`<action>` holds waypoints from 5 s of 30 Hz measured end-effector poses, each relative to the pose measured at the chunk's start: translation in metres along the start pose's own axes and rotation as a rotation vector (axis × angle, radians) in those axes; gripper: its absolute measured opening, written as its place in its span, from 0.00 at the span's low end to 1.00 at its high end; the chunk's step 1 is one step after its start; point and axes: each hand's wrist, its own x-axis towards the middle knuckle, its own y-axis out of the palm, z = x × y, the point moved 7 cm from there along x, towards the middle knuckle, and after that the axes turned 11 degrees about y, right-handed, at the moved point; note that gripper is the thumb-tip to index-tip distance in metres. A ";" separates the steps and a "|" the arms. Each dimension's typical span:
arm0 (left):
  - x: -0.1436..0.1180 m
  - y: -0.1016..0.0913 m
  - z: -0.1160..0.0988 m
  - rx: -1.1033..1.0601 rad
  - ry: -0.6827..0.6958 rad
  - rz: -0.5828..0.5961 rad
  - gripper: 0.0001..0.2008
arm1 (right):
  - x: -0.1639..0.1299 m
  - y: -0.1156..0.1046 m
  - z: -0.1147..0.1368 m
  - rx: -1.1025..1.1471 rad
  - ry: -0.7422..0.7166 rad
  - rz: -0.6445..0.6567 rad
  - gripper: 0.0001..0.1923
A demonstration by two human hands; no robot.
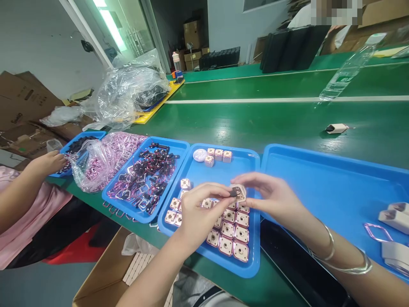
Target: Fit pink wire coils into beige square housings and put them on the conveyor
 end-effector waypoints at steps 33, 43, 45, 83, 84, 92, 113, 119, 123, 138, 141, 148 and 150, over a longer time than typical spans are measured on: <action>0.005 0.013 0.009 0.250 -0.198 0.129 0.04 | -0.013 0.003 0.006 -0.358 -0.264 -0.173 0.12; 0.006 0.008 0.016 -0.016 -0.337 0.033 0.04 | -0.013 -0.003 0.007 -0.302 -0.178 -0.185 0.10; 0.004 0.008 0.021 -0.039 -0.390 0.010 0.08 | -0.013 -0.003 0.009 -0.260 -0.163 -0.185 0.09; -0.020 -0.022 -0.050 0.481 0.386 0.012 0.09 | -0.027 0.033 0.019 -0.120 -0.046 -0.040 0.13; -0.020 -0.022 -0.050 0.466 0.377 -0.002 0.09 | -0.028 0.033 0.019 -0.136 -0.049 -0.053 0.12; -0.021 -0.020 -0.046 0.449 0.327 0.017 0.07 | -0.033 0.029 0.024 -0.293 -0.158 -0.145 0.13; -0.062 -0.113 0.005 0.820 0.055 -0.163 0.14 | 0.099 -0.148 0.011 -0.914 0.136 -0.490 0.12; -0.113 -0.180 0.023 1.011 -0.241 -0.269 0.17 | 0.038 -0.043 -0.007 -0.919 0.013 0.001 0.16; -0.106 -0.206 0.041 1.073 -0.301 -0.152 0.18 | -0.005 0.015 -0.040 -0.868 0.070 0.390 0.20; -0.022 -0.189 0.130 1.081 -0.283 0.313 0.10 | -0.012 -0.023 -0.041 -0.142 0.277 0.066 0.13; -0.016 -0.201 0.121 1.094 -0.260 0.215 0.08 | -0.017 -0.017 -0.049 0.289 0.425 0.065 0.12; -0.002 -0.163 0.024 1.001 -0.020 -0.164 0.06 | -0.022 0.031 -0.026 0.684 0.416 0.271 0.12; -0.001 -0.135 -0.020 0.842 0.167 -0.270 0.06 | -0.021 0.043 -0.021 0.726 0.391 0.313 0.15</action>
